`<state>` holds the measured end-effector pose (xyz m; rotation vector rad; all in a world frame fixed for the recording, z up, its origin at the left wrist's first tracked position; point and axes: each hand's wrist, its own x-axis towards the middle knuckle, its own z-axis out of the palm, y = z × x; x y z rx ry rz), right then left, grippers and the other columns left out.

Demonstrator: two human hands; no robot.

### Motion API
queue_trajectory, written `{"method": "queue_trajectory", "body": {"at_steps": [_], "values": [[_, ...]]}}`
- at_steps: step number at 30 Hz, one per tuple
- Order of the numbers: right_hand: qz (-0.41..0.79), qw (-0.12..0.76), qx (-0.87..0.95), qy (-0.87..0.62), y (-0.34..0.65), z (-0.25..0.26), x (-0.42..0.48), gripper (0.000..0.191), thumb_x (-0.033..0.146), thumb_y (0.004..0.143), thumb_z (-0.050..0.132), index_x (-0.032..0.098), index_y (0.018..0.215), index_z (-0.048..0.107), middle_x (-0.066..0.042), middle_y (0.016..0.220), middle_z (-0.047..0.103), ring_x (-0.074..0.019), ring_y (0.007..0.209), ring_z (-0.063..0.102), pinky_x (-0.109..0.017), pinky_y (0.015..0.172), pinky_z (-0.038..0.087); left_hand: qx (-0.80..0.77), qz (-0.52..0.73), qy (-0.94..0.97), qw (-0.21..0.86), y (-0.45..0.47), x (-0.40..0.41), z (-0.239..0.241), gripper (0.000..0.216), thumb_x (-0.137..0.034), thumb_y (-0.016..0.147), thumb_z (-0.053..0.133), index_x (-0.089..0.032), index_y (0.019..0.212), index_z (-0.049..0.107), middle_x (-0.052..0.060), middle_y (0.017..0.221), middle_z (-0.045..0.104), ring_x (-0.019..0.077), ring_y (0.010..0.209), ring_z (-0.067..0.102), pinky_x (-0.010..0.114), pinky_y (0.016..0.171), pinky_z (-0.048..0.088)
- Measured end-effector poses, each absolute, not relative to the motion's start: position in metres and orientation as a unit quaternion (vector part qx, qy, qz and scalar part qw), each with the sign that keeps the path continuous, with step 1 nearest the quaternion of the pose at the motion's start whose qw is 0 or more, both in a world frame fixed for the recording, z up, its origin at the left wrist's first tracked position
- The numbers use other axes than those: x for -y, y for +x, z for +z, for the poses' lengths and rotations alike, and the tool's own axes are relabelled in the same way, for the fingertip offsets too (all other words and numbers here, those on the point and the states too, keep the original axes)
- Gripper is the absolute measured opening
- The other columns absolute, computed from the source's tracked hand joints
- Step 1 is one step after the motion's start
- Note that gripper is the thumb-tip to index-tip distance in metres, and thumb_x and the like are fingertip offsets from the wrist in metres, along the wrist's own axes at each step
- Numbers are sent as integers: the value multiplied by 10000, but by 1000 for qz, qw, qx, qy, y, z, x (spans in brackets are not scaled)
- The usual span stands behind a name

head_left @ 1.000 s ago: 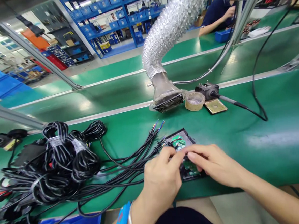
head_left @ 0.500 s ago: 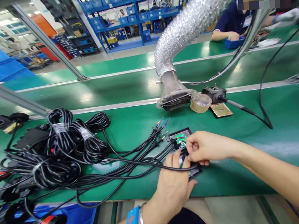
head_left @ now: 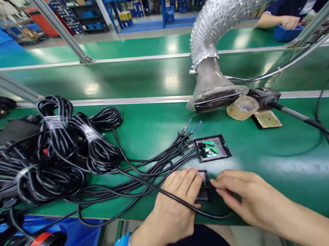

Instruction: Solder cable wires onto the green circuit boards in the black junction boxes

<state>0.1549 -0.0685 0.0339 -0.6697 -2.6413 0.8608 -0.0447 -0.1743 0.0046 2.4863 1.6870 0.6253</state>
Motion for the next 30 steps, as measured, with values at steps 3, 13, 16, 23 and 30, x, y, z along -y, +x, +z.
{"method": "queue_trajectory", "body": {"at_steps": [3, 13, 16, 23, 30], "values": [[265, 185, 930, -175, 153, 20, 71, 151, 89, 941, 439, 155, 852, 542, -41, 783, 575, -120, 703, 537, -236, 654, 465, -539, 207, 816, 31, -49, 172, 5, 531, -231, 836, 484, -87, 1347, 487, 97, 1407, 498, 249, 1281, 445, 382, 1076, 314], [148, 196, 951, -186, 168, 7, 91, 173, 53, 927, 444, 95, 963, 608, -76, 848, 607, -156, 795, 571, -304, 754, 514, -535, 171, 826, 53, -55, 176, -6, 542, -326, 844, 544, -309, 1379, 454, 87, 1485, 389, 247, 1351, 369, 392, 1058, 287], [120, 201, 954, -189, 168, 11, 93, 241, 18, 910, 415, 73, 1030, 616, -90, 883, 646, -173, 840, 598, -325, 829, 519, -525, 165, 833, 55, -57, 175, -7, 598, -323, 810, 578, -324, 1391, 436, 98, 1481, 392, 254, 1349, 370, 383, 1039, 292], [129, 176, 959, -181, 160, 11, 91, 304, 44, 897, 352, 96, 1000, 633, -93, 783, 656, -182, 706, 615, -308, 675, 558, -537, 181, 823, 29, -53, 175, -5, 473, -337, 828, 569, -263, 1295, 562, 98, 1442, 455, 267, 1317, 402, 389, 1045, 275], [158, 254, 921, -249, 159, -4, 102, 179, 46, 894, 486, 113, 982, 626, -79, 846, 649, -155, 728, 557, -285, 668, 522, -546, 233, 805, -7, -46, 183, -12, 445, -237, 862, 586, -215, 1306, 560, -4, 1400, 518, 199, 1293, 420, 347, 1120, 233]]}}
